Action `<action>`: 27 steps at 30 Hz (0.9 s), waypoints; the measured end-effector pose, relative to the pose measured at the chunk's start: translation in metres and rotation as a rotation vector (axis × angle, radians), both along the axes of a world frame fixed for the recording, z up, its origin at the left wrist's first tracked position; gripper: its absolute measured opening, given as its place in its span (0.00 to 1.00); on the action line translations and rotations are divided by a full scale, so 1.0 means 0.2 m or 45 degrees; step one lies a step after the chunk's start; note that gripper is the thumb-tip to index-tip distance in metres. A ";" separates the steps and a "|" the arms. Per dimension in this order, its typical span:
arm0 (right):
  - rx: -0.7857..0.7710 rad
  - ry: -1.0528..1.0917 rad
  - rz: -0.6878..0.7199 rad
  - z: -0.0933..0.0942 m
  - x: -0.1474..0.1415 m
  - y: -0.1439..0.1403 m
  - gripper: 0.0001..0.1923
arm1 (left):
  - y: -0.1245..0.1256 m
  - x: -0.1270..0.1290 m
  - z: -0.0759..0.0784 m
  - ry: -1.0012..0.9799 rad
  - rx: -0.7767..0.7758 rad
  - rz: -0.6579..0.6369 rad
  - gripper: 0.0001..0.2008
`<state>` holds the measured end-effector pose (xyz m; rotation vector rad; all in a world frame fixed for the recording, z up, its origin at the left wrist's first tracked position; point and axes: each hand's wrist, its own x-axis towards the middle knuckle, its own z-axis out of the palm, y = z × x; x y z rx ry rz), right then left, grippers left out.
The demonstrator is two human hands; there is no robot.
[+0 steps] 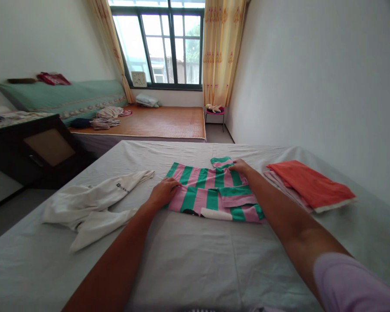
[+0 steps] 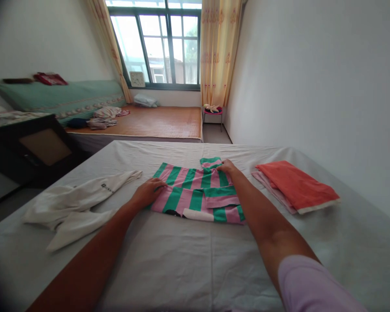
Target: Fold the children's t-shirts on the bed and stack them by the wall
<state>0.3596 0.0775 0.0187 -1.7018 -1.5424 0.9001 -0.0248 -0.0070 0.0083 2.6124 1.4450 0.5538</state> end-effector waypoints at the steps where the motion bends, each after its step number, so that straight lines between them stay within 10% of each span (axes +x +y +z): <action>1: -0.042 0.065 0.053 0.02 -0.02 -0.03 0.19 | 0.01 -0.01 0.00 -0.010 -0.001 0.016 0.15; 6: -0.117 0.507 0.600 0.20 -0.03 -0.31 0.18 | 0.05 -0.06 -0.01 -0.076 0.017 0.103 0.16; 11: -0.286 0.219 1.103 0.25 0.04 -0.61 0.15 | 0.07 -0.07 0.00 -0.150 0.143 0.188 0.20; 18: -0.059 -0.103 1.138 0.17 0.08 -0.74 0.21 | 0.01 -0.02 0.06 -0.031 0.433 0.080 0.36; 23: -0.072 -0.274 1.155 0.17 0.08 -0.76 0.32 | 0.01 0.06 0.07 0.161 0.448 -0.089 0.27; 27: -0.071 -0.225 1.134 0.16 0.06 -0.77 0.23 | 0.01 0.09 0.12 0.248 0.381 -0.165 0.15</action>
